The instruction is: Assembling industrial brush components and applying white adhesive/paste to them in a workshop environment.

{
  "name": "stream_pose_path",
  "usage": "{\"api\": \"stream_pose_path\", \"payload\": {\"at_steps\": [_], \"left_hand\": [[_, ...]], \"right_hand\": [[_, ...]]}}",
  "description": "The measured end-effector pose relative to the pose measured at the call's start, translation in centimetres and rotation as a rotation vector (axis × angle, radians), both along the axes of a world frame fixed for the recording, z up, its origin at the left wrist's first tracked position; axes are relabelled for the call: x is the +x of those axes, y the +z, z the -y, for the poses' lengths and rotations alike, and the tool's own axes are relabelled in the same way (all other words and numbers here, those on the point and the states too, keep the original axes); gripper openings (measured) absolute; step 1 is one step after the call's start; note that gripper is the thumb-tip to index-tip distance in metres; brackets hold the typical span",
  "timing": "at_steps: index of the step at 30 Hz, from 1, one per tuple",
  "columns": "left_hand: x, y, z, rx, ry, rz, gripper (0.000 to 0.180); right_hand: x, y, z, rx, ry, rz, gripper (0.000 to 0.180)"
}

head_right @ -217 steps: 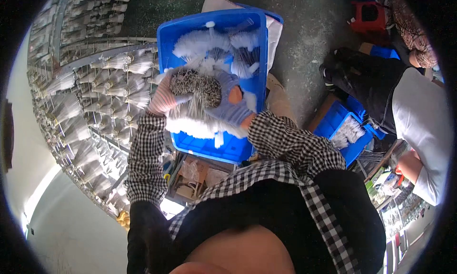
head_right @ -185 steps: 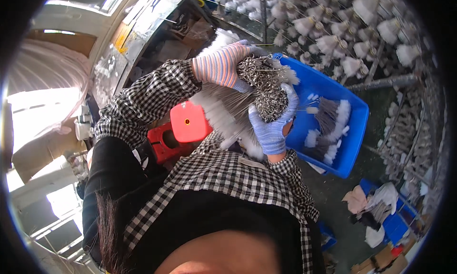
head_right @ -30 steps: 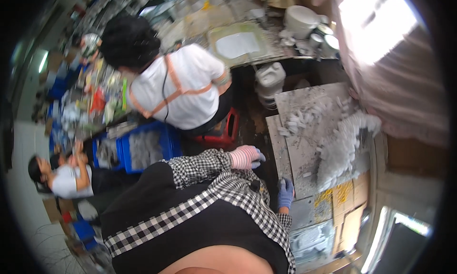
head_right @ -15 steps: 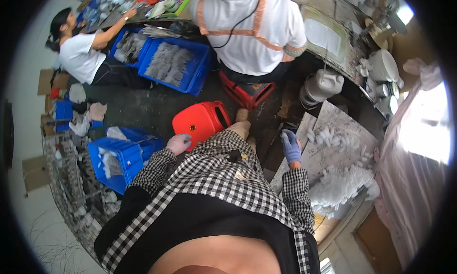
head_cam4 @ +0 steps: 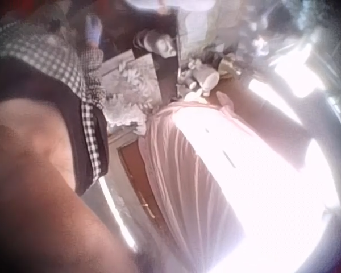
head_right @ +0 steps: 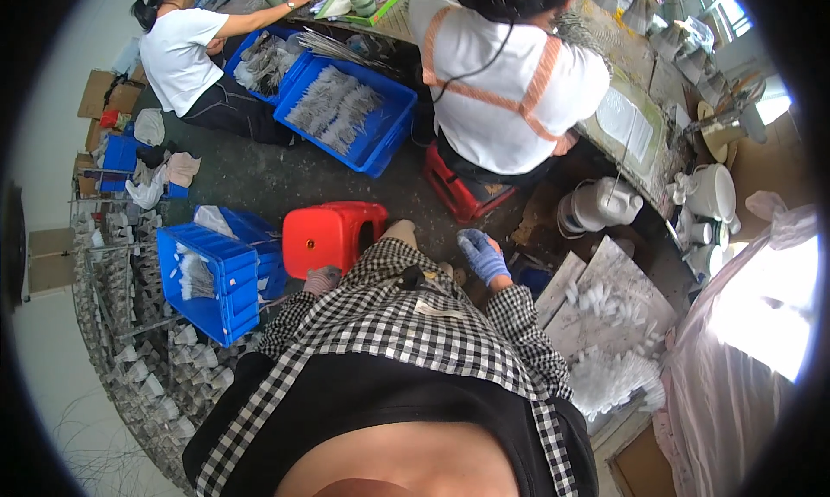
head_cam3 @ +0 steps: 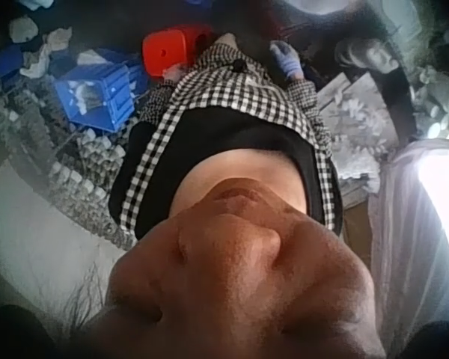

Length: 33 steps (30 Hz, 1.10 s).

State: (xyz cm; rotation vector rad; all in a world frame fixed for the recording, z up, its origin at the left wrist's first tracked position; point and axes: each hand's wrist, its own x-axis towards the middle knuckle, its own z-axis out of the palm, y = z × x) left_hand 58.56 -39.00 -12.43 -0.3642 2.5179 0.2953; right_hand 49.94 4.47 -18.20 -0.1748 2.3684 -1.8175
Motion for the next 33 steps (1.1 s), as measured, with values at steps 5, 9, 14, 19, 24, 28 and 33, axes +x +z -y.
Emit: {"api": "stream_pose_path", "payload": {"at_steps": [5, 9, 14, 19, 24, 28, 33], "left_hand": [[-10.5, -0.4, 12.8, 0.299, 0.122, -0.336, 0.036], [-27.4, 1.6, 25.5, 0.253, 0.167, -0.219, 0.038], [-42.9, 4.7, 41.2, 0.302, 0.176, -0.202, 0.037], [-63.8, 14.2, 54.5, 0.537, 0.188, -0.326, 0.032], [-82.7, 21.0, 55.1, 0.622, 0.245, -0.338, 0.027], [-87.8, 20.2, 50.9, 0.867, 0.256, -0.249, 0.025], [-99.0, 28.5, 41.4, 0.819, 0.0, -0.268, 0.026]], "right_hand": [[-11.8, 4.1, 12.0, -0.048, 0.025, 0.021, 0.028], [-27.5, 10.9, 26.2, 0.026, 0.097, 0.044, 0.029], [-44.8, 20.1, 42.0, 0.19, 0.101, -0.11, 0.032], [-64.3, 31.8, 55.4, 0.188, 0.16, -0.058, 0.033], [-80.0, 42.7, 57.8, 0.043, 0.091, -0.014, 0.034], [-87.4, 45.6, 56.2, -0.009, 0.056, -0.158, 0.033], [-103.4, 58.2, 53.3, 0.055, -0.096, -0.264, 0.035]]}}
